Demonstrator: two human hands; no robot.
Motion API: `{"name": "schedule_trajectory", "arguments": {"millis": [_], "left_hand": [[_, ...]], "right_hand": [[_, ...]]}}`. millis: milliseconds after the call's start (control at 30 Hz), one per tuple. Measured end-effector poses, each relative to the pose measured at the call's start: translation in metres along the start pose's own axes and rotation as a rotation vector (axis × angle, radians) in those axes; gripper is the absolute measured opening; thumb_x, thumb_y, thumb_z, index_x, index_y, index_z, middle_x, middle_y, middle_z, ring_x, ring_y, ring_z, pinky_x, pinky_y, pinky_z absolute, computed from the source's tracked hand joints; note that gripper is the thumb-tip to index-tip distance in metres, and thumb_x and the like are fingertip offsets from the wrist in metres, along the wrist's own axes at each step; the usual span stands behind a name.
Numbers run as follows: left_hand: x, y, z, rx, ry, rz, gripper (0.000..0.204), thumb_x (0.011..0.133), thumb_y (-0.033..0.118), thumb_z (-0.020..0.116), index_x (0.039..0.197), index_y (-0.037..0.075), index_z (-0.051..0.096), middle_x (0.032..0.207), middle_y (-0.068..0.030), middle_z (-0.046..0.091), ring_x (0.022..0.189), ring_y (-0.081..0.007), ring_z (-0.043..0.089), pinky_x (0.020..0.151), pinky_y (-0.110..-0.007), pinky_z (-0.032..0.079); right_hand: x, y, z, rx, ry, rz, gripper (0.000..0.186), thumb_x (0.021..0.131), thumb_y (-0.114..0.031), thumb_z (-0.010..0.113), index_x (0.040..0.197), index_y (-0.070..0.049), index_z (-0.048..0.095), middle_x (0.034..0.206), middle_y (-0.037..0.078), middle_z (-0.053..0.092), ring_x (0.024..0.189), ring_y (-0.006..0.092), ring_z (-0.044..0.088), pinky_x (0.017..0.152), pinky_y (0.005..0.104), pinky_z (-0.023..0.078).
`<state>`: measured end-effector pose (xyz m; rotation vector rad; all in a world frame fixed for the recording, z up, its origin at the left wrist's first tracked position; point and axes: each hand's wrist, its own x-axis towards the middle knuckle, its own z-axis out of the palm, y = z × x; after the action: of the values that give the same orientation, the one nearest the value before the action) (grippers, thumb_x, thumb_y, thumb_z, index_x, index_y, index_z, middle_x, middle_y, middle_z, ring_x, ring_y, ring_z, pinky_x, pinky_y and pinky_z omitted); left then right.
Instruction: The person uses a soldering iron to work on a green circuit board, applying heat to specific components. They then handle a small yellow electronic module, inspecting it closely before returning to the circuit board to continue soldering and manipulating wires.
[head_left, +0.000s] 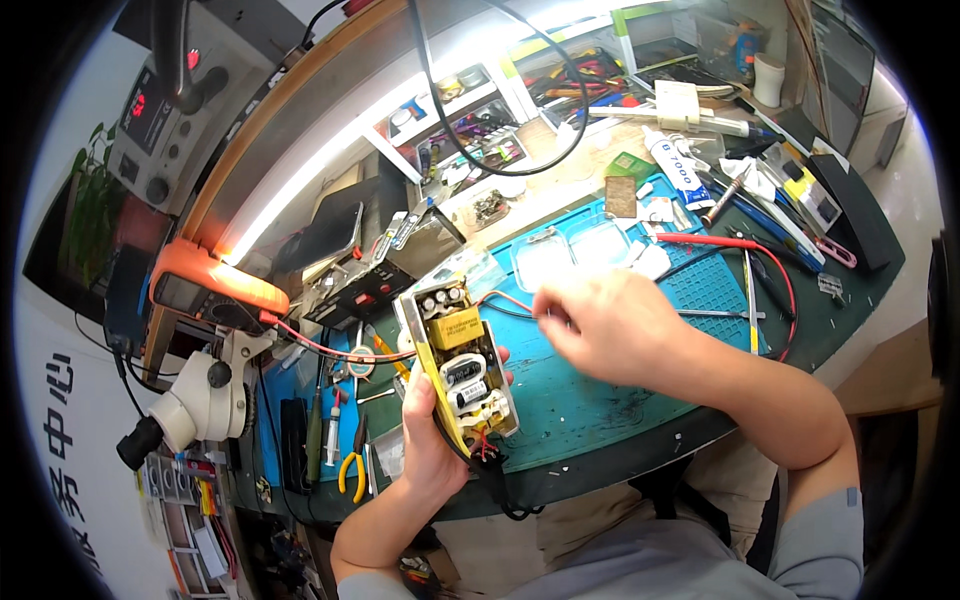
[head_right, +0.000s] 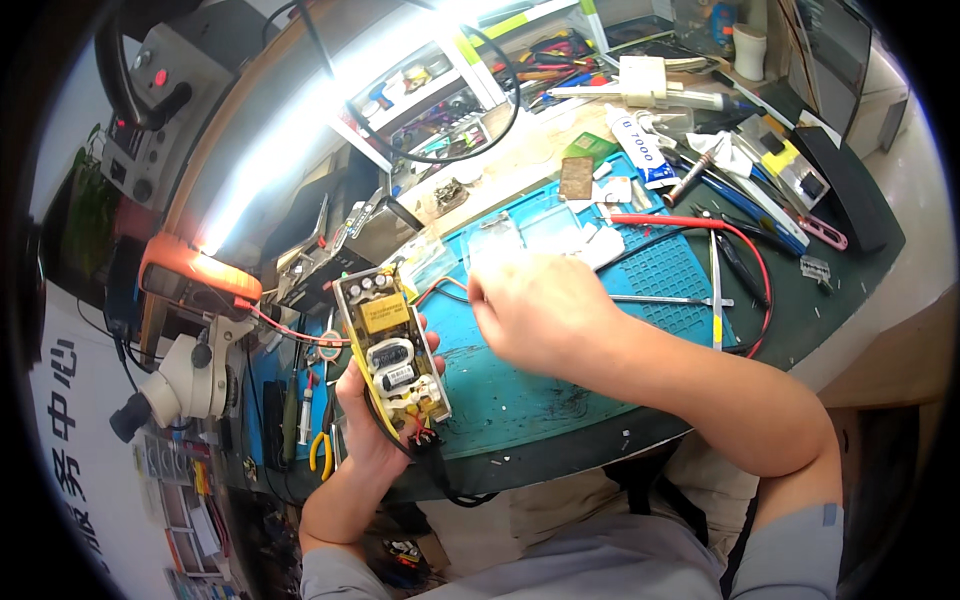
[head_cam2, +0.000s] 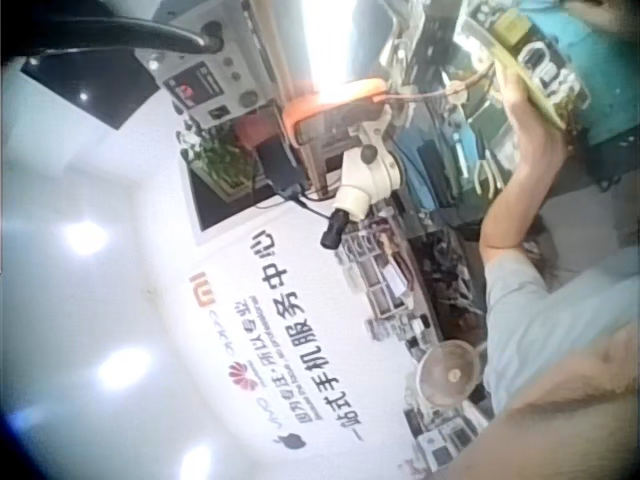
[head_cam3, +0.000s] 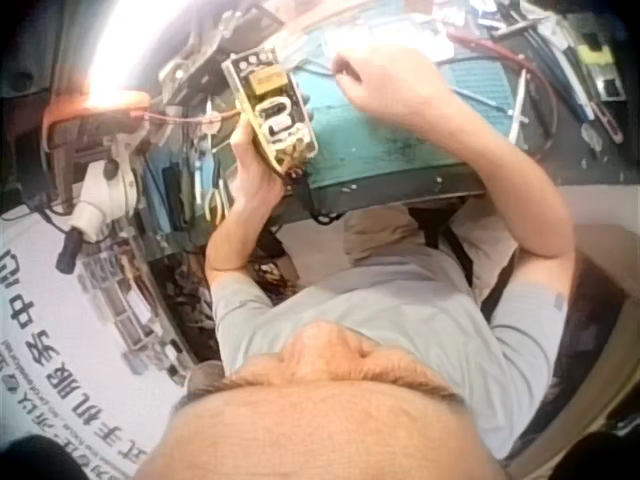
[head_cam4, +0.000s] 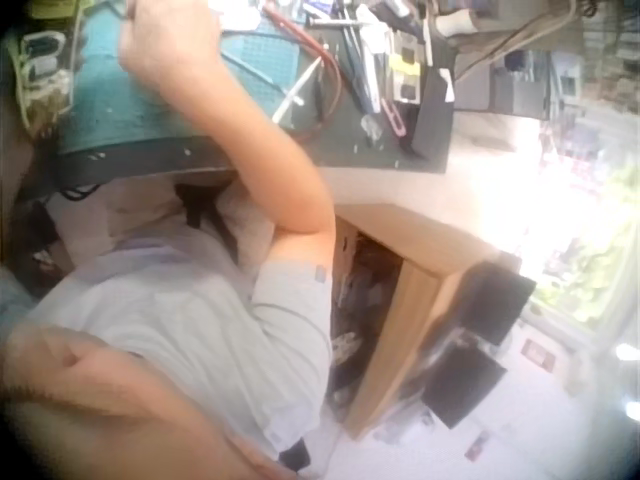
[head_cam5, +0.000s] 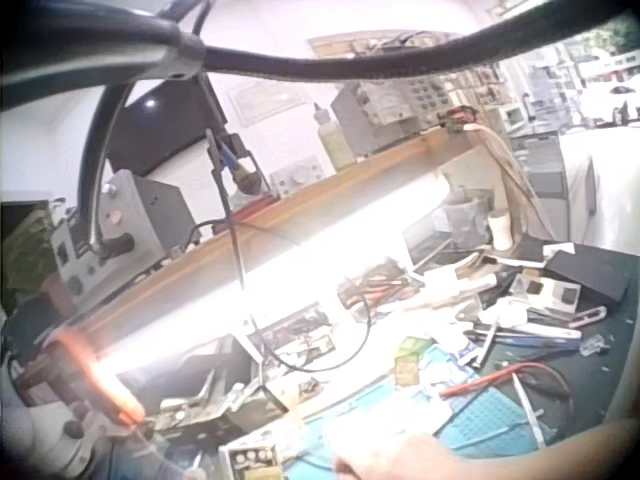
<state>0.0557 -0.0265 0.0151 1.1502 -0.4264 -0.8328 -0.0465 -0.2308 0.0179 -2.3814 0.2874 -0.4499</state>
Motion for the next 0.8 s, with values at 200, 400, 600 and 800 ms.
{"name": "schedule_trajectory", "arguments": {"millis": [200, 400, 600, 800], "left_hand": [[0.004, -0.002, -0.01, -0.156, -0.047, -0.106, 0.076, 0.098, 0.066, 0.037, 0.144, 0.006, 0.038, 0.129, -0.0155, 0.058, 0.112, -0.0238, 0.062, 0.092, -0.038, 0.055], [0.002, 0.0, -0.005, -0.212, -0.023, -0.132, 0.081, 0.094, 0.07, 0.04, 0.143, 0.006, 0.04, 0.132, -0.0128, 0.056, 0.122, -0.0244, 0.057, 0.107, -0.042, 0.047], [0.0, -0.002, -0.006, -0.2, -0.029, -0.157, 0.085, 0.09, 0.072, 0.043, 0.142, 0.006, 0.04, 0.133, -0.013, 0.055, 0.122, -0.0284, 0.057, 0.106, -0.043, 0.048], [-0.004, 0.0, -0.003, -0.154, -0.101, -0.141, 0.078, 0.092, 0.068, 0.045, 0.146, 0.011, 0.038, 0.135, -0.0114, 0.054, 0.124, -0.0268, 0.055, 0.107, -0.046, 0.047]], "right_hand": [[-0.004, -0.002, 0.002, -0.068, -0.398, -0.071, 0.015, 0.083, -0.02, 0.063, 0.09, -0.008, 0.068, 0.087, 0.013, 0.07, 0.087, 0.0331, 0.068, 0.075, 0.0453, 0.053], [-0.001, -0.003, -0.002, -0.075, -0.433, -0.056, 0.016, 0.083, -0.023, 0.066, 0.088, -0.008, 0.068, 0.085, 0.012, 0.07, 0.086, 0.0322, 0.068, 0.074, 0.0454, 0.053], [-0.002, 0.001, 0.007, 0.014, -0.15, -0.102, 0.017, 0.088, -0.025, 0.064, 0.085, -0.008, 0.066, 0.082, 0.012, 0.069, 0.083, 0.0327, 0.067, 0.072, 0.0446, 0.053], [0.003, -0.012, -0.003, 0.376, -0.048, -0.146, 0.016, 0.088, -0.02, 0.066, 0.089, -0.004, 0.067, 0.074, 0.01, 0.068, 0.07, 0.0264, 0.067, 0.064, 0.0386, 0.051]]}}
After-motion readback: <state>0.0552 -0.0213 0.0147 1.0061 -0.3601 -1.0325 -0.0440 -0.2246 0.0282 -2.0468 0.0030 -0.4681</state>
